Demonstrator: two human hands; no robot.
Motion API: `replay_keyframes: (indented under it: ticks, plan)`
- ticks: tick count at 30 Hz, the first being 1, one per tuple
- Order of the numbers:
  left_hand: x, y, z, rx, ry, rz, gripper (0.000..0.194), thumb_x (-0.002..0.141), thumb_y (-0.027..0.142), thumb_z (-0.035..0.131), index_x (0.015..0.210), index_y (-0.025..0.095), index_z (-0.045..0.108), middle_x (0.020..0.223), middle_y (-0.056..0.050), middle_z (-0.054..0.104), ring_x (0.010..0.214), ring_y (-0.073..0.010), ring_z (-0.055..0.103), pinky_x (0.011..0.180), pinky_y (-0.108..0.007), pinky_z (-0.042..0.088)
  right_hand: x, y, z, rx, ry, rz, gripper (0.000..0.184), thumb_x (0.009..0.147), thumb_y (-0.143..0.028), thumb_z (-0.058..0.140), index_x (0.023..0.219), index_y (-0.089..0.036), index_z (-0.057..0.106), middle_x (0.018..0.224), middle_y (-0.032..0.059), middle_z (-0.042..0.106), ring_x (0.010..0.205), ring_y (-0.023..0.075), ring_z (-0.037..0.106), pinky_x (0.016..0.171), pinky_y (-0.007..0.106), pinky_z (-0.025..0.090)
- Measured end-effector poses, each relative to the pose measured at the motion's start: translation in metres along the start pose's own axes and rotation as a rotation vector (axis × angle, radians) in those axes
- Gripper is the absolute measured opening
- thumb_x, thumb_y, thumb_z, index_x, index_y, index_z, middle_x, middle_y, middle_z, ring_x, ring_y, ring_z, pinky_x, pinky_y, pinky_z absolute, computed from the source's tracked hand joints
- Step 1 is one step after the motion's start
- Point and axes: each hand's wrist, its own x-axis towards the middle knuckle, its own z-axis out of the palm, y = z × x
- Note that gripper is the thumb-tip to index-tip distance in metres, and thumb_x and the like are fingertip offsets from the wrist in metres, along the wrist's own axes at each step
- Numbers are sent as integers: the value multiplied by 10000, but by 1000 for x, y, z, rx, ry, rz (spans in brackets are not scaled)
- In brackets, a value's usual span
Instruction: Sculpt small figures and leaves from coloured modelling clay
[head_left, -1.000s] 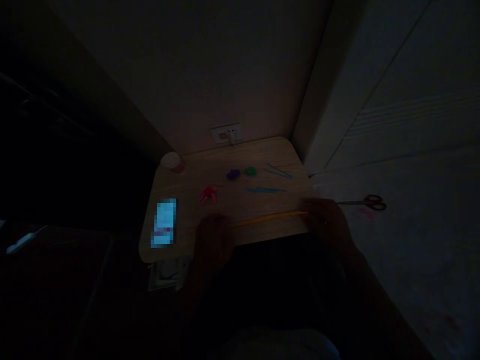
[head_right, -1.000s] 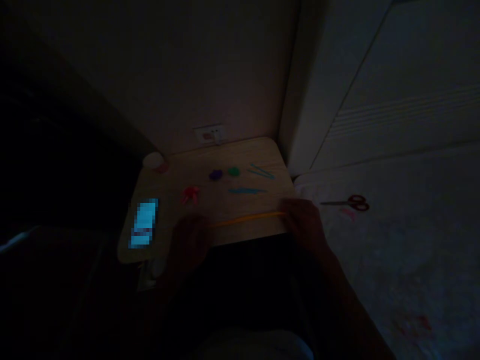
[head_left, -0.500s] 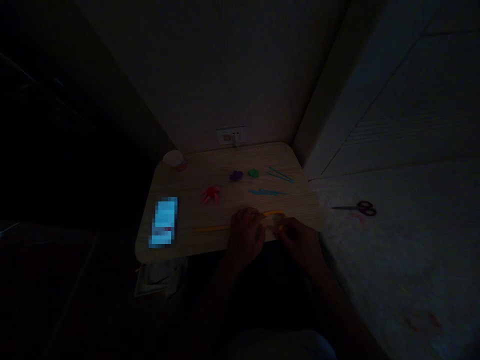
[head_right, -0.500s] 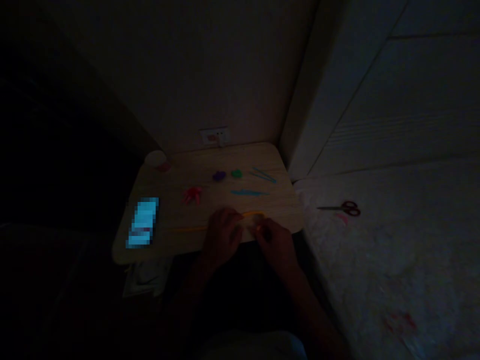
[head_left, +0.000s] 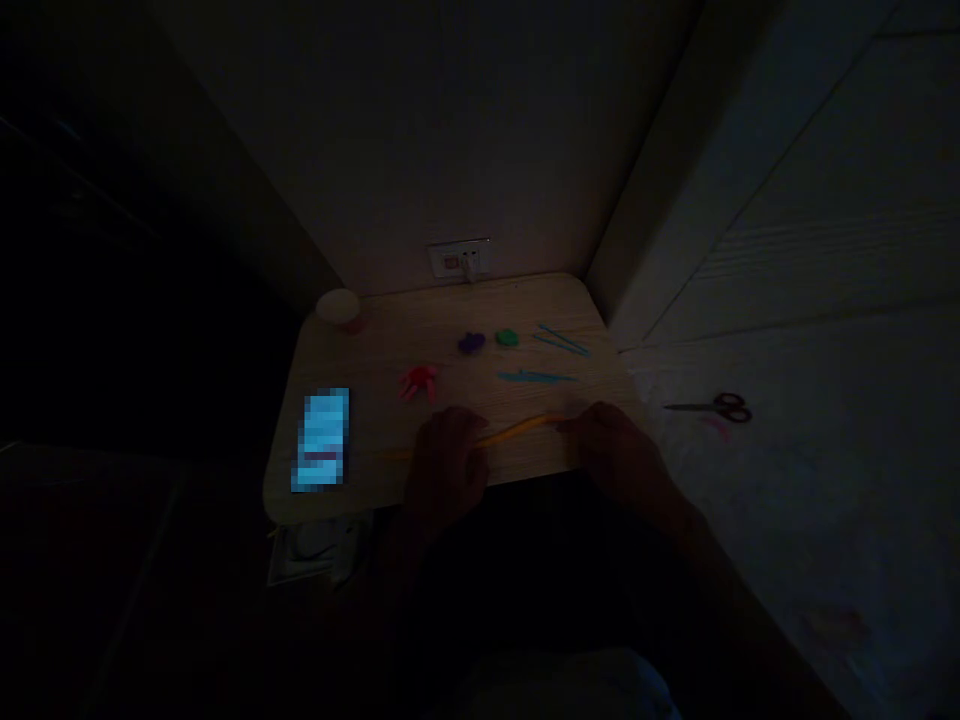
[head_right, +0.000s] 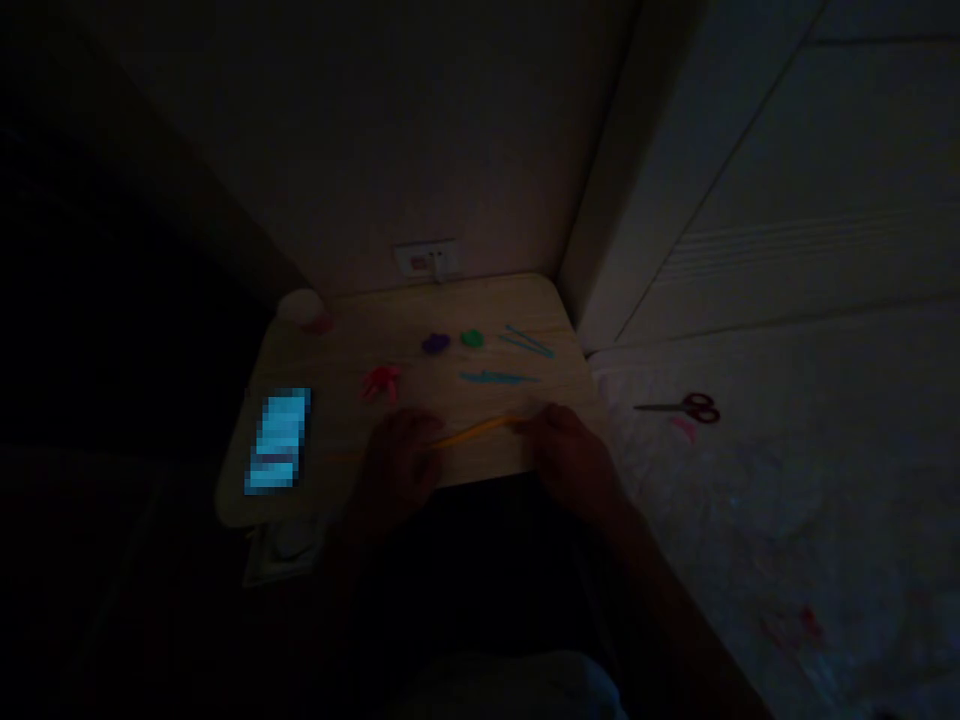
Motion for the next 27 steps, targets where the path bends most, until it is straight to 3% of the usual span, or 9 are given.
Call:
replay_keyframes:
  ticks: [5, 11, 18, 27]
  plan:
    - [12, 9, -4, 34, -184, 3, 255, 954, 231, 610, 1202, 186, 649, 1211, -110, 653, 1156, -293, 594, 1058, -460, 492, 1, 18, -10, -20, -162, -208, 290, 926, -68, 578, 1007, -243, 795, 1098, 98, 685, 1028, 256, 628, 875, 369, 529]
    - [25, 17, 0, 31, -270, -87, 182, 988, 176, 530, 1124, 213, 646, 1161, -85, 671, 1075, -245, 649, 964, -389, 546, 14, 9, -5, -62, -90, -172, 206, 941, -126, 627, 1047, -226, 772, 1065, 95, 701, 1010, 259, 641, 851, 354, 520]
    - [27, 14, -8, 24, -236, -193, 161, 947, 165, 554, 1079, 226, 624, 1149, -71, 674, 1059, -229, 664, 970, -363, 547, 37, -21, 18, -139, -30, -21, 172, 1014, -334, 609, 993, -211, 726, 976, 85, 716, 927, 245, 659, 763, 337, 494]
    - [18, 15, 6, -18, -56, -313, 209, 898, 113, 570, 1078, 211, 609, 1091, -89, 695, 974, -245, 682, 896, -384, 559, 52, -55, 41, -249, 91, 138, 169, 920, -344, 647, 836, -198, 660, 946, 151, 635, 877, 294, 599, 697, 378, 470]
